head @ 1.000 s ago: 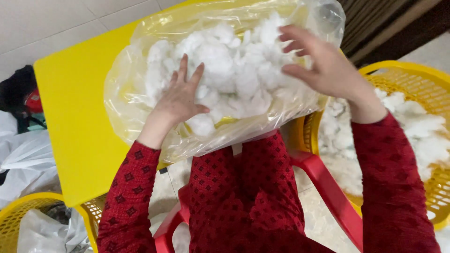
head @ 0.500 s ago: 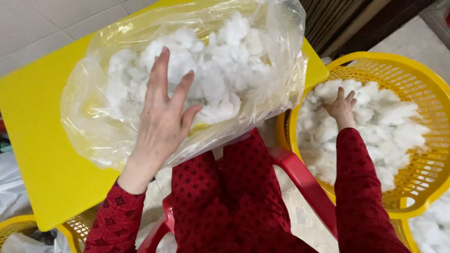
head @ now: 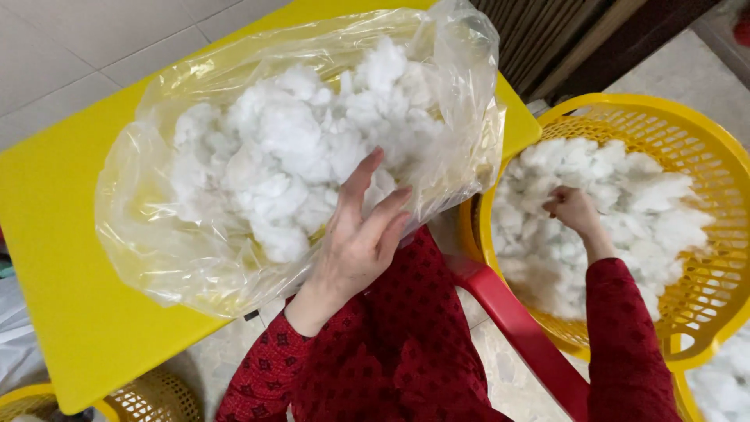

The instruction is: The person places a clear plastic bag on a yellow table and then repeatedly takes handfuls of white cotton from a yellow basket, placing them into the bag. The person continues to add cotton and press it down until the bag is full.

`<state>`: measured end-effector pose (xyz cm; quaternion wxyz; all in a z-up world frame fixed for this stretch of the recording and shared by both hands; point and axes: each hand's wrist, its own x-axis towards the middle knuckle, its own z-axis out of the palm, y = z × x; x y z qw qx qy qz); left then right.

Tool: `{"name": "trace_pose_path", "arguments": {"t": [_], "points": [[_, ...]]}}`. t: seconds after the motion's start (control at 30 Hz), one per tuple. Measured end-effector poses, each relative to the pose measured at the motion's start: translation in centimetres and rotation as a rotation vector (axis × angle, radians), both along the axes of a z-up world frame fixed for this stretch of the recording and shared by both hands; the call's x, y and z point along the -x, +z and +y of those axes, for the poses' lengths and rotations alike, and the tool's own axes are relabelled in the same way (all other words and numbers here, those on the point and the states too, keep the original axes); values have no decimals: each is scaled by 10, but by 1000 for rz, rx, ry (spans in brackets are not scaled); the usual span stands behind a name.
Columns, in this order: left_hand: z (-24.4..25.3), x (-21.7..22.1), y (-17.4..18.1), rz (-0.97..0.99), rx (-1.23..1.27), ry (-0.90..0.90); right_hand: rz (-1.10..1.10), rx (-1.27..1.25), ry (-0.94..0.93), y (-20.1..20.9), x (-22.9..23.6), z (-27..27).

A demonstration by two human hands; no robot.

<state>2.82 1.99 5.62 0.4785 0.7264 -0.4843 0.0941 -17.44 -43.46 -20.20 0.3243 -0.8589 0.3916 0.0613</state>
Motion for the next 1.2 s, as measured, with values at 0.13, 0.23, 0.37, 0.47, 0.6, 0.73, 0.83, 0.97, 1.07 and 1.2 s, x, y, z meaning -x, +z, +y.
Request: {"name": "trace_pose_path", "arguments": {"t": [0.13, 0.23, 0.37, 0.47, 0.6, 0.73, 0.83, 0.97, 1.07, 1.2], "points": [[-4, 10, -1, -1, 26, -17, 123, 248, 103, 16, 14, -29], [5, 13, -1, -6, 41, 13, 224, 272, 39, -4, -2, -23], [16, 15, -3, 22, 16, 60, 172, 130, -2, -43, -24, 15], [18, 13, -2, 46, 38, 77, -4, -204, 7, -69, -36, 59], [12, 12, -11, 77, 119, 77, -35, -902, -281, -84, -30, 93], [7, 15, -25, 68, 158, 59, -14, -276, -62, -52, -3, 55], [1, 21, -31, 105, 185, 45, -11, 328, 12, 5, 6, 14], [-17, 34, -34, 379, 209, -63, -574, 79, -117, 118, 3, 11], [-42, 40, -31, 406, 211, -101, -979, -430, -111, 185, -28, 66], [-70, 39, -18, 609, 320, -247, -1092, -633, 92, 235, -86, 163]]}}
